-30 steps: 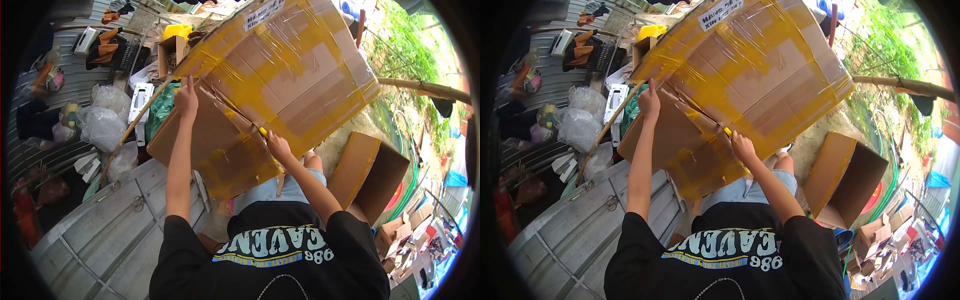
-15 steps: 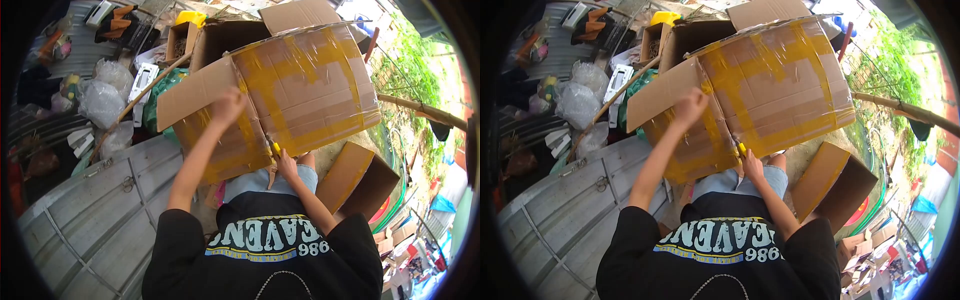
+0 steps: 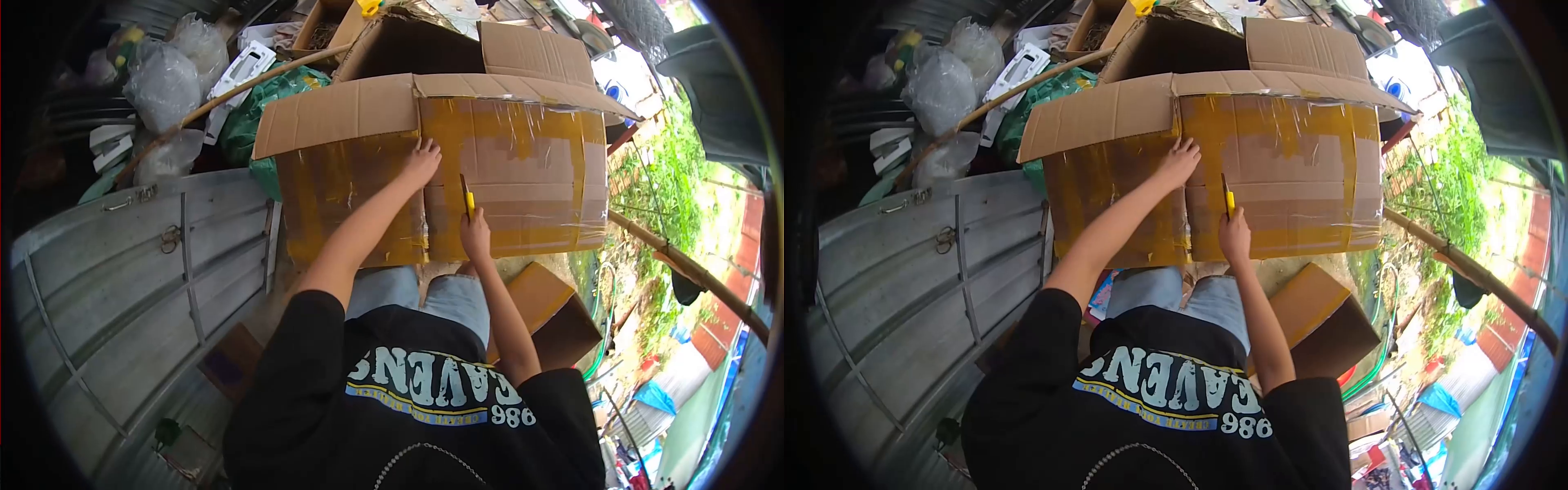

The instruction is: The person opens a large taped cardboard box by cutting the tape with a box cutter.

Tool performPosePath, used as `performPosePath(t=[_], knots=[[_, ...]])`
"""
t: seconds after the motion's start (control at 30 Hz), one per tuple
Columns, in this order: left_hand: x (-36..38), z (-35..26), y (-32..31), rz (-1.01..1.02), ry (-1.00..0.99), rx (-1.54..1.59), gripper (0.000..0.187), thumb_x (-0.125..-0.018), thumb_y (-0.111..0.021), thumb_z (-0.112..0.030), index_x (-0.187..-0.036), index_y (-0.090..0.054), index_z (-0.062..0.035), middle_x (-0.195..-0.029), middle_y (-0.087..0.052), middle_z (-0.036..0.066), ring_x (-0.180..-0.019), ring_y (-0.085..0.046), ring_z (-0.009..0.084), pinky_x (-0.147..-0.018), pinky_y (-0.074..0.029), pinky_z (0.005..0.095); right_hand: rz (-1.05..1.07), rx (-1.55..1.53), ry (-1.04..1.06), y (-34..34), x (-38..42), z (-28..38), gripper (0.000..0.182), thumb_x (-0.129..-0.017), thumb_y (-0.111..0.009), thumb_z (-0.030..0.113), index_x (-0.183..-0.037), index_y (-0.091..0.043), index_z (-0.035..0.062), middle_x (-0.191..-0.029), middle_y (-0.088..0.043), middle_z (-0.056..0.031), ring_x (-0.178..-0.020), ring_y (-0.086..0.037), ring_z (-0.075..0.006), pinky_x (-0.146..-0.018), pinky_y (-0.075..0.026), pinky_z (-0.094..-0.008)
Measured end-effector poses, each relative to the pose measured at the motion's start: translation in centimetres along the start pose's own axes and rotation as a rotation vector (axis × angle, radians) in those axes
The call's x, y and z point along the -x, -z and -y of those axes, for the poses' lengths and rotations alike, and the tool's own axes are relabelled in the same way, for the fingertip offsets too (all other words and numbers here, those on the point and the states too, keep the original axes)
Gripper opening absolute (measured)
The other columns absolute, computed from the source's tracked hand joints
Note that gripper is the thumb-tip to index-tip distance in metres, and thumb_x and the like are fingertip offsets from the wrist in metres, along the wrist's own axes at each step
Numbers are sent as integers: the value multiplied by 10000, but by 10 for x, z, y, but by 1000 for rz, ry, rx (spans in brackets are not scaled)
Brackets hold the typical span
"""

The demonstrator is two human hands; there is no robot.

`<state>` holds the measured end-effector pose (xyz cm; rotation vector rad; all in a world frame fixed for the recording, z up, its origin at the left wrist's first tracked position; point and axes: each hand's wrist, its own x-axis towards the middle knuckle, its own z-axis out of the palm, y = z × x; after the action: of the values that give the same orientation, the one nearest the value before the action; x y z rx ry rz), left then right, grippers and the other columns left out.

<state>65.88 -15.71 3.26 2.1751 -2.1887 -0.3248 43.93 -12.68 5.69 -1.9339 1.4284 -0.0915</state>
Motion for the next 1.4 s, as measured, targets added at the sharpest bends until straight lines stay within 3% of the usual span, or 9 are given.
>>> performPosePath(t=[0.07,0.17,0.23,0.4,0.6,0.73,0.97,1.2,1.4], knots=[[-15,14,24,220,-180,-237,277,-818,-411,-52,-1070,-514,0,-1181,-479,160,-1171,-414,340,-1025,-311,411,-60,28,7,-3,-14,6,293,-875,-458,251,-991,-395,-10,-849,-568,-282,-715,-557,-461,-619,-447,-522],[-15,46,43,444,134,177,402,-807,-434,-44,-1209,-426,-47,-1286,-429,111,-1210,-387,288,-1030,-310,357,16,218,-73,1,-14,16,245,-885,-419,226,-986,-411,3,-862,-565,-224,-685,-595,-419,-587,-500,-480],[-15,76,28,558,-193,-192,546,-780,-462,-12,-1309,-349,-84,-1382,-322,60,-1245,-343,243,-1041,-295,329,37,240,-63,2,-22,18,239,-882,-419,215,-984,-414,-1,-860,-566,-230,-687,-599,-415,-584,-504,-471],[-19,99,9,559,-274,-183,609,-759,-480,6,-1337,-320,-102,-1391,-298,44,-1300,-253,258,-1085,-223,324,78,282,-58,7,-35,20,251,-864,-427,196,-993,-413,-19,-832,-584,-255,-706,-610,-404,-595,-516,-447],[-39,91,-3,331,-176,20,452,-753,-443,39,-1179,-489,-103,-1298,-402,54,-1249,-325,269,-1089,-167,469,52,158,-55,33,-35,0,324,-798,-540,298,-940,-501,9,-722,-629,-191,-667,-640,-307,-563,-499,-397],[-52,65,44,473,-330,-272,301,-687,-502,-27,-973,-572,-90,-1044,-506,44,-1077,-440,254,-1063,-213,469,24,-511,-356,19,-35,-20,316,-741,-638,295,-767,-557,-9,-546,-581,-118,-535,-623,-224,-536,-475,-333],[-54,73,67,655,-412,-291,338,-659,-598,-242,-964,-629,-99,-1009,-528,42,-1058,-460,245,-881,-431,354,-187,-342,-382,-2,-53,-4,288,-688,-693,254,-806,-600,8,-719,-626,-170,-720,-608,-366,-638,-481,-417],[-41,73,103,787,-269,-176,384,-639,-702,-277,-971,-639,-95,-832,-569,77,-1028,-492,242,-907,-388,377,-152,-16,-308,-36,-90,56,315,-708,-629,237,-860,-450,27,-769,-611,-229,-750,-607,-396,-657,-490,-458],[12,94,240,513,-629,62,236,-573,-690,-96,-767,-563,-57,-826,-541,66,-993,-484,237,-1003,-275,412,-170,-26,-346,-52,-106,30,299,-721,-608,198,-910,-452,27,-783,-610,-231,-753,-602,-405,-654,-485,-467]])
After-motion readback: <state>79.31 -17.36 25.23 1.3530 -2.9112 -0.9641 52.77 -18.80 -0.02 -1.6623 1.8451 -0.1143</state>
